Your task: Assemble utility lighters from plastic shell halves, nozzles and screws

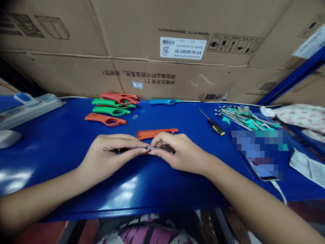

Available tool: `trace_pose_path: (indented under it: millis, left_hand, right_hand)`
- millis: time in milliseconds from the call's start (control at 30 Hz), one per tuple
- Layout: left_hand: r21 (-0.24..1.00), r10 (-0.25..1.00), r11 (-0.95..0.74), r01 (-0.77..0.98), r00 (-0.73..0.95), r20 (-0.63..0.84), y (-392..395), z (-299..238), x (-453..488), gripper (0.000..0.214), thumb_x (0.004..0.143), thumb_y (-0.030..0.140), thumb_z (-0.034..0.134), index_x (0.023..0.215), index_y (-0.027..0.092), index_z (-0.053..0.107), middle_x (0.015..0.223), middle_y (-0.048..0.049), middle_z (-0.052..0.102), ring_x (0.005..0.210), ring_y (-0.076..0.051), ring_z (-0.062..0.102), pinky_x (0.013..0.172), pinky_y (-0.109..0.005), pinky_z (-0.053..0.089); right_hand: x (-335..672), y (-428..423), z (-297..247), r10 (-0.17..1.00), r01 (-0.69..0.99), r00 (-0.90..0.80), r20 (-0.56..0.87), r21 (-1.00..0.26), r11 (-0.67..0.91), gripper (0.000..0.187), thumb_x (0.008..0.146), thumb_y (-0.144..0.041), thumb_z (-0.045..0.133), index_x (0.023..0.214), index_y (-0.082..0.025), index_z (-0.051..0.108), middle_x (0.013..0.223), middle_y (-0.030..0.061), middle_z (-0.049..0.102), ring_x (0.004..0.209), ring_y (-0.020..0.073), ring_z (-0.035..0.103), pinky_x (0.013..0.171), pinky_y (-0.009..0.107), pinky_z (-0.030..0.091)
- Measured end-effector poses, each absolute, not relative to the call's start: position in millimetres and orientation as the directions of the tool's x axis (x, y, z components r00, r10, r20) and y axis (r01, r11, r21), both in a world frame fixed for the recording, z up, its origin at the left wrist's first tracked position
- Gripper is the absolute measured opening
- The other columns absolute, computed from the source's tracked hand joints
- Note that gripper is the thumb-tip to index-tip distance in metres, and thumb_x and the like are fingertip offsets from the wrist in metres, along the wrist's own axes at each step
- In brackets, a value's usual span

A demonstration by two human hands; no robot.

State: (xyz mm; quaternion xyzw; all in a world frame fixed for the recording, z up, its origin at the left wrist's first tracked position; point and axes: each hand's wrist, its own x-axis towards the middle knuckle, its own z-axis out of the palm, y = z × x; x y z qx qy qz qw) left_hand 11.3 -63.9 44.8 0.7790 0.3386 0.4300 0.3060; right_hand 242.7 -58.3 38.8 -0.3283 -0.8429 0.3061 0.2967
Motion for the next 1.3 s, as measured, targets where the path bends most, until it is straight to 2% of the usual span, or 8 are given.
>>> trace_pose_path:
  millis: [233, 400, 533, 700, 867, 967, 1133, 1300]
  left_hand:
    - [0.712, 0.724, -0.661, 0.235, 0.449, 0.524, -64, 42, 11, 0.014, 0.084, 0.011, 0.074, 0.094, 0.017, 0.081, 0.090, -0.0025, 0.080, 0.081, -0.012, 0.074, 0.077, -0.017, 0.058]
    - [0.726, 0.755, -0.630, 0.278, 0.440, 0.487, -65, 42, 12, 0.015, 0.084, 0.013, 0.074, 0.097, 0.017, 0.081, 0.092, -0.0034, 0.079, 0.079, -0.013, 0.073, 0.073, -0.019, 0.056]
    - [0.815, 0.847, -0.475, 0.332, 0.422, 0.322, -66, 45, 15, 0.014, 0.086, 0.019, 0.072, 0.096, 0.018, 0.080, 0.088, -0.0029, 0.078, 0.070, -0.012, 0.068, 0.060, -0.020, 0.050]
    - [0.970, 0.898, -0.115, 0.214, 0.440, 0.009, -62, 44, 17, 0.017, 0.085, 0.023, 0.072, 0.098, 0.017, 0.079, 0.094, -0.0051, 0.078, 0.075, -0.013, 0.066, 0.065, -0.022, 0.049]
    - [0.975, 0.862, 0.092, 0.203, 0.474, -0.180, -58, 41, 16, 0.025, 0.090, 0.032, 0.066, 0.106, 0.017, 0.078, 0.055, 0.0032, 0.059, 0.049, -0.007, 0.045, 0.049, -0.019, 0.036]
    - [0.976, 0.865, 0.061, 0.207, 0.477, -0.155, -57, 41, 15, 0.023, 0.091, 0.033, 0.065, 0.101, 0.017, 0.079, 0.054, 0.0031, 0.057, 0.049, -0.007, 0.044, 0.049, -0.019, 0.034]
    - [0.970, 0.876, -0.029, 0.241, 0.473, -0.092, -60, 44, 16, 0.025, 0.089, 0.032, 0.066, 0.104, 0.017, 0.079, 0.054, 0.0022, 0.059, 0.049, -0.009, 0.046, 0.047, -0.020, 0.035]
    - [0.963, 0.867, -0.159, 0.217, 0.498, 0.031, -62, 44, 19, 0.021, 0.088, 0.025, 0.067, 0.103, 0.019, 0.079, 0.072, -0.0013, 0.074, 0.056, -0.011, 0.054, 0.049, -0.020, 0.042]
  right_hand:
    - [242, -57, 39, 0.720, 0.328, -0.624, 0.304, -0.734, 0.594, 0.010, 0.094, -0.026, 0.065, 0.101, -0.019, 0.063, 0.093, 0.0014, 0.076, 0.085, 0.0117, 0.074, 0.076, 0.019, 0.055]
    - [243, -54, 39, 0.721, 0.432, -0.618, 0.313, -0.631, 0.644, 0.008, 0.096, -0.027, 0.061, 0.099, -0.020, 0.064, 0.095, 0.0003, 0.074, 0.084, 0.0113, 0.071, 0.076, 0.021, 0.051]
    - [244, -50, 39, 0.742, 0.531, -0.601, 0.297, -0.545, 0.649, 0.011, 0.099, -0.025, 0.054, 0.103, -0.022, 0.064, 0.101, -0.0004, 0.072, 0.091, 0.0121, 0.066, 0.080, 0.024, 0.047]
    - [243, -50, 40, 0.777, 0.586, -0.564, 0.279, -0.527, 0.615, 0.016, 0.101, -0.027, 0.051, 0.100, -0.023, 0.066, 0.100, -0.0001, 0.072, 0.088, 0.0131, 0.065, 0.077, 0.025, 0.046]
    - [242, -52, 40, 0.775, 0.607, -0.573, 0.265, -0.497, 0.620, 0.016, 0.100, -0.028, 0.051, 0.097, -0.020, 0.064, 0.095, 0.0019, 0.071, 0.081, 0.0134, 0.064, 0.071, 0.025, 0.044]
    - [242, -52, 39, 0.781, 0.611, -0.563, 0.272, -0.499, 0.614, 0.013, 0.097, -0.027, 0.054, 0.094, -0.018, 0.064, 0.087, 0.0025, 0.069, 0.072, 0.0130, 0.060, 0.064, 0.024, 0.042]
    - [247, -51, 38, 0.719, 0.585, -0.608, 0.336, -0.422, 0.692, 0.020, 0.099, -0.027, 0.051, 0.088, -0.017, 0.065, 0.083, 0.0049, 0.067, 0.073, 0.0143, 0.059, 0.067, 0.026, 0.042]
    - [250, -47, 40, 0.677, 0.656, -0.672, 0.300, -0.182, 0.732, 0.029, 0.103, -0.032, 0.042, 0.091, -0.018, 0.064, 0.089, 0.0054, 0.070, 0.081, 0.0179, 0.060, 0.071, 0.030, 0.038]
